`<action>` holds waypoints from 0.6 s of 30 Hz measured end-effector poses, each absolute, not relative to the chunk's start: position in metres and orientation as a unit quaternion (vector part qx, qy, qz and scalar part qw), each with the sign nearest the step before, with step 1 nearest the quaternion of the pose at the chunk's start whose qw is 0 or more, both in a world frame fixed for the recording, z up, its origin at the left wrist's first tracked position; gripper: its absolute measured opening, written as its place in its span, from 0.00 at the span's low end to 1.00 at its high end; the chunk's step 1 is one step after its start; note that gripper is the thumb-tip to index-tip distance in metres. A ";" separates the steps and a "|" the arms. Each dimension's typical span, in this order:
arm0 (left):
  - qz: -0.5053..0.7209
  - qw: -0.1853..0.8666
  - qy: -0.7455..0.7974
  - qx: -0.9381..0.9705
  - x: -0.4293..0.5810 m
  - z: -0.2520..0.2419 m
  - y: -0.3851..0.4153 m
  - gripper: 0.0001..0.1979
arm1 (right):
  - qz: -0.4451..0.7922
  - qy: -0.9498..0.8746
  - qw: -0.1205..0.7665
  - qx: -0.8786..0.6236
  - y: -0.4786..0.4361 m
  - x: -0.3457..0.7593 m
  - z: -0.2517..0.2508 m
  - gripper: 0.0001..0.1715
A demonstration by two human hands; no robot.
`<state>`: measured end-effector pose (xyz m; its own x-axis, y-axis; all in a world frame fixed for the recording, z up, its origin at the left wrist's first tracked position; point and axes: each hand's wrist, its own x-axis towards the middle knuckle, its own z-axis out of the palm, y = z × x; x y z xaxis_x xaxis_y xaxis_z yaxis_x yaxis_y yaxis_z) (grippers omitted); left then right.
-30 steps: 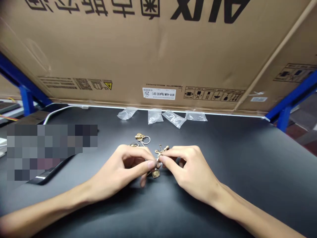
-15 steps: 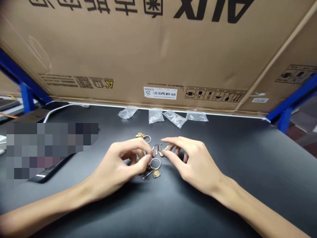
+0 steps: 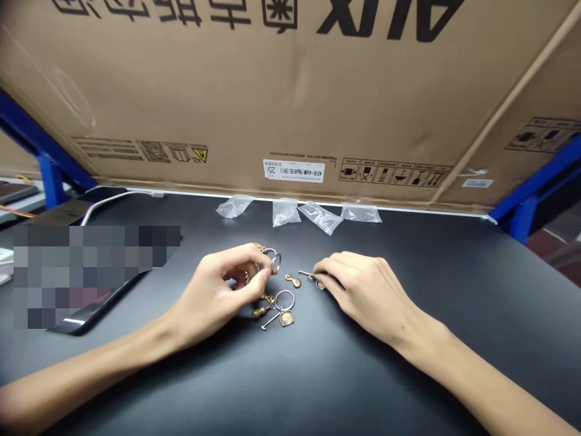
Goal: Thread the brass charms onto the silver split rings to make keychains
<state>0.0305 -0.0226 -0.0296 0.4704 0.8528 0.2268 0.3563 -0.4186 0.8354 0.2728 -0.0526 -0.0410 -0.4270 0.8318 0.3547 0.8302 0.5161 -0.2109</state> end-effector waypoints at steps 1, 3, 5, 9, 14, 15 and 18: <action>0.335 0.367 0.391 0.775 0.030 -0.030 -0.023 0.06 | -0.001 -0.845 0.210 -0.492 -0.052 0.274 -0.041 0.10; 0.333 0.362 0.391 0.778 0.030 -0.030 -0.023 0.05 | -0.004 -0.844 0.205 -0.495 -0.052 0.275 -0.039 0.10; 0.330 0.360 0.388 0.782 0.030 -0.031 -0.023 0.04 | -0.006 -0.845 0.198 -0.497 -0.052 0.276 -0.037 0.11; 0.323 0.349 0.374 0.796 0.031 -0.030 -0.023 0.04 | -0.024 -0.857 0.174 -0.485 -0.052 0.278 -0.034 0.11; 0.327 0.325 0.356 0.813 0.032 -0.029 -0.023 0.05 | -0.043 -0.862 0.154 -0.480 -0.052 0.278 -0.039 0.12; 0.326 0.318 0.355 0.817 0.031 -0.029 -0.023 0.05 | -0.042 -0.863 0.154 -0.480 -0.051 0.278 -0.041 0.13; 0.317 0.291 0.359 0.828 0.030 -0.031 -0.023 0.05 | -0.029 -0.861 0.165 -0.480 -0.051 0.278 -0.041 0.13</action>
